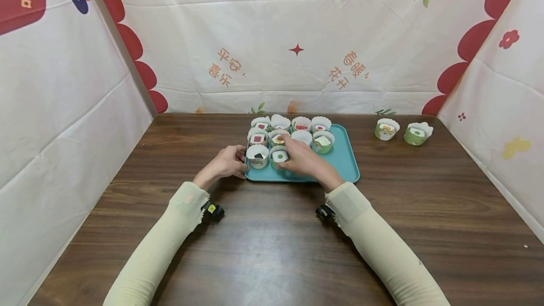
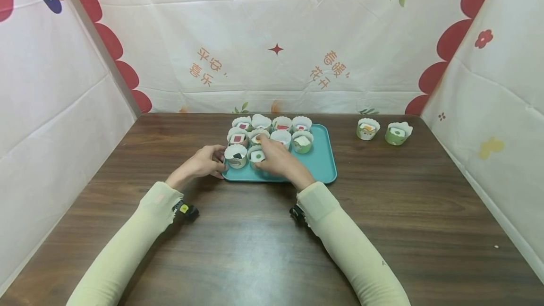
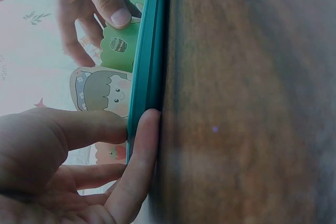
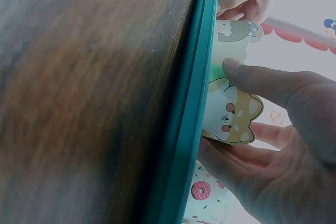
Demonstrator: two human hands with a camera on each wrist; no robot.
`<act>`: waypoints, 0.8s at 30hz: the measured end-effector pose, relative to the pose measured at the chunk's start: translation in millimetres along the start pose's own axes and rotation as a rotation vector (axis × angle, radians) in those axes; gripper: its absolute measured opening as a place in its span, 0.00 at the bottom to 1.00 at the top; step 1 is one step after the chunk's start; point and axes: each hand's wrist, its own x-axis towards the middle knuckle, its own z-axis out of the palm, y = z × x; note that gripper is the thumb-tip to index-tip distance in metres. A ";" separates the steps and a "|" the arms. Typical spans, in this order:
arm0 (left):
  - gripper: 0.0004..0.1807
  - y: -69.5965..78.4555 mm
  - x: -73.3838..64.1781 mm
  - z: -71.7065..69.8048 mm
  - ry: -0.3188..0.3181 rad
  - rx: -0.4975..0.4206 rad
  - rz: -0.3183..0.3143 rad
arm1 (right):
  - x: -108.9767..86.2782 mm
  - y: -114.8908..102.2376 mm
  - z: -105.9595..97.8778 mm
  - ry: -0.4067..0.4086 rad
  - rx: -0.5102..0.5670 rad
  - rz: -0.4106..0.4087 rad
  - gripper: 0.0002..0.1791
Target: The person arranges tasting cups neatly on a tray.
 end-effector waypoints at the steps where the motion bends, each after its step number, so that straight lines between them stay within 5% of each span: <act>1: 0.40 0.1 0.0 -0.1 0.001 0.000 -0.001 | -0.1 -0.4 -0.1 0.003 0.000 0.007 0.46; 24: 0.40 0.1 -1.5 0.0 -0.008 0.003 -0.005 | -3.2 -0.8 -3.3 0.022 0.002 0.042 0.44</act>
